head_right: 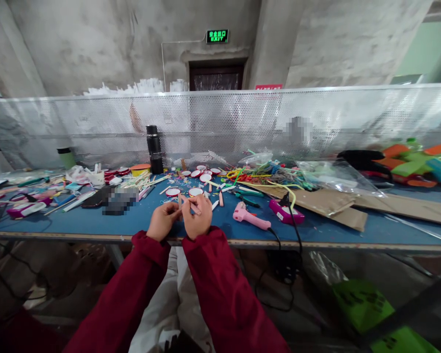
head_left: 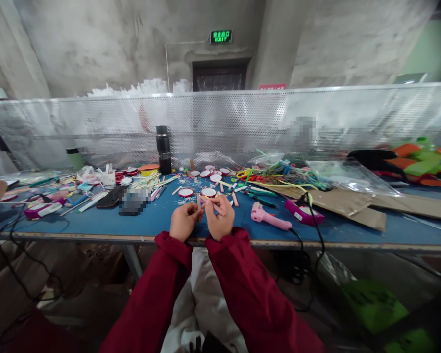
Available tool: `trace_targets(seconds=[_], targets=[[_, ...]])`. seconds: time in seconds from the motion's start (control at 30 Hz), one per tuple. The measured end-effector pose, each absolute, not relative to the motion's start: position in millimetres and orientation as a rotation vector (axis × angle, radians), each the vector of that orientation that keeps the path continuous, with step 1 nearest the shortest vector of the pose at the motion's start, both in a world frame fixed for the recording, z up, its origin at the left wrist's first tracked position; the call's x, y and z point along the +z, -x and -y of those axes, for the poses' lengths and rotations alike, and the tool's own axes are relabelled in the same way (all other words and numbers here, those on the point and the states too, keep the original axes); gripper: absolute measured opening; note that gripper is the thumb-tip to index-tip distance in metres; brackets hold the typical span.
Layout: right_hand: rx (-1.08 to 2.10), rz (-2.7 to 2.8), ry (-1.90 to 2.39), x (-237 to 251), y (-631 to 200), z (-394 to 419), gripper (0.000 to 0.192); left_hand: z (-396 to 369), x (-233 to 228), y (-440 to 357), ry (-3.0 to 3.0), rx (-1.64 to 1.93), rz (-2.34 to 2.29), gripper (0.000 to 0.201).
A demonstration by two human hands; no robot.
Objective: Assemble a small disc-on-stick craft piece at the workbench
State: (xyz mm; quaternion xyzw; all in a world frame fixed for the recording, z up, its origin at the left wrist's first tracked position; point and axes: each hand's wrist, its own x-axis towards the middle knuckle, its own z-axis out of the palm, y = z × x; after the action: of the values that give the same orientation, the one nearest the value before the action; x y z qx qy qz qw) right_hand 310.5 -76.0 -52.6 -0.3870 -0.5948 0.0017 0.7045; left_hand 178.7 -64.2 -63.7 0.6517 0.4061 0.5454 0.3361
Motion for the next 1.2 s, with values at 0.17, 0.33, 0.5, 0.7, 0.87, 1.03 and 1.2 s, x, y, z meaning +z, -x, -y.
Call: trace_targets(seconds=[0.17, 0.33, 0.5, 0.7, 0.87, 1.03, 1.2], targets=[[-0.014, 1.297, 0.854, -53, -310, 75, 0.014, 65, -62, -179, -1.696, 1.425, -1.065, 0.025], [-0.010, 1.324, 0.859, -52, -310, 76, 0.014, 66, -62, -179, -1.702, 1.423, -1.079, 0.025], [-0.014, 1.329, 0.858, -51, -311, 77, 0.014, 65, -63, -179, -1.708, 1.419, -1.079, 0.026], [-0.005, 1.322, 0.856, -52, -311, 76, 0.015, 65, -62, -179, -1.717, 1.439, -1.076, 0.024], [0.005, 1.315, 0.870, -52, -311, 76, 0.016, 65, -62, -179, -1.701, 1.433, -1.064, 0.025], [0.081, 1.309, 0.832, -52, -311, 76, 0.015, 66, -62, -180, -1.661, 1.462, -1.024, 0.024], [0.225, 1.324, 0.781, -50, -309, 69, 0.019, 73, -54, -182, -1.566, 1.515, -0.991, 0.032]])
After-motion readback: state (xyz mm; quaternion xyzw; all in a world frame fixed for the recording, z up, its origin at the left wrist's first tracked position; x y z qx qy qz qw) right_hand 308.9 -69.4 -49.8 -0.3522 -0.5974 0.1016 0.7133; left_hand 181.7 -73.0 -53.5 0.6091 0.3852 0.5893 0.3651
